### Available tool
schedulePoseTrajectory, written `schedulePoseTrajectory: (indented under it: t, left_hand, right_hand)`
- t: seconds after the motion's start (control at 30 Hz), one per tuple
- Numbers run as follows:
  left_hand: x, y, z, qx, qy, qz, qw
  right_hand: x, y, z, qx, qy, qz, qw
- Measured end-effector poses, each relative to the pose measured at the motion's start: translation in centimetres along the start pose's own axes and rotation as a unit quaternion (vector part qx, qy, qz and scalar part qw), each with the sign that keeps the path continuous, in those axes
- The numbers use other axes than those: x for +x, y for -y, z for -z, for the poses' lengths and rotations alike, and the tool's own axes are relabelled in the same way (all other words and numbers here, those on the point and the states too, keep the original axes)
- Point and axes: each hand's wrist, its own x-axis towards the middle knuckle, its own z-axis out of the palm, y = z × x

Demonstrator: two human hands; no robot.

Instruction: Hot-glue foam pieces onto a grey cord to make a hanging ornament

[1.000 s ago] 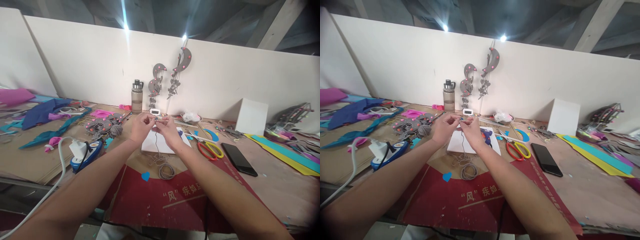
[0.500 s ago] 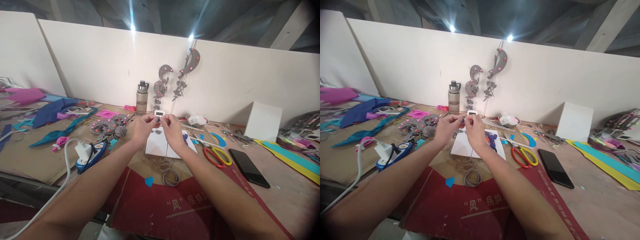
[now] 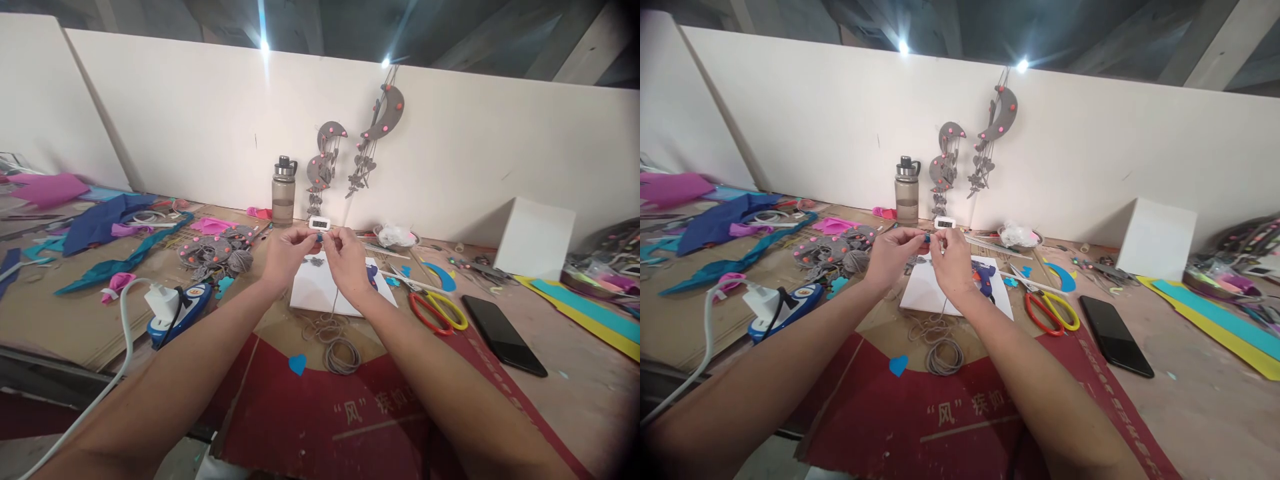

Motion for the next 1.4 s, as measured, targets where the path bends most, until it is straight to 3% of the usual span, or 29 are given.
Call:
schedulePoseTrajectory:
  t: [0.9,1.4]
  left_hand:
    - [-0.1,-0.1,0.1,0.06,-0.005,-0.013,0.998]
    - [-0.3,-0.6,-0.1,0.032,-0.02,-0.005,0.999]
  right_hand:
    - [-0.1,0.6,0.3,-0.012,0.004,0.0,1.0]
    - [-0.1,1.1,0.3,-0.019,0.003,0.014,1.0]
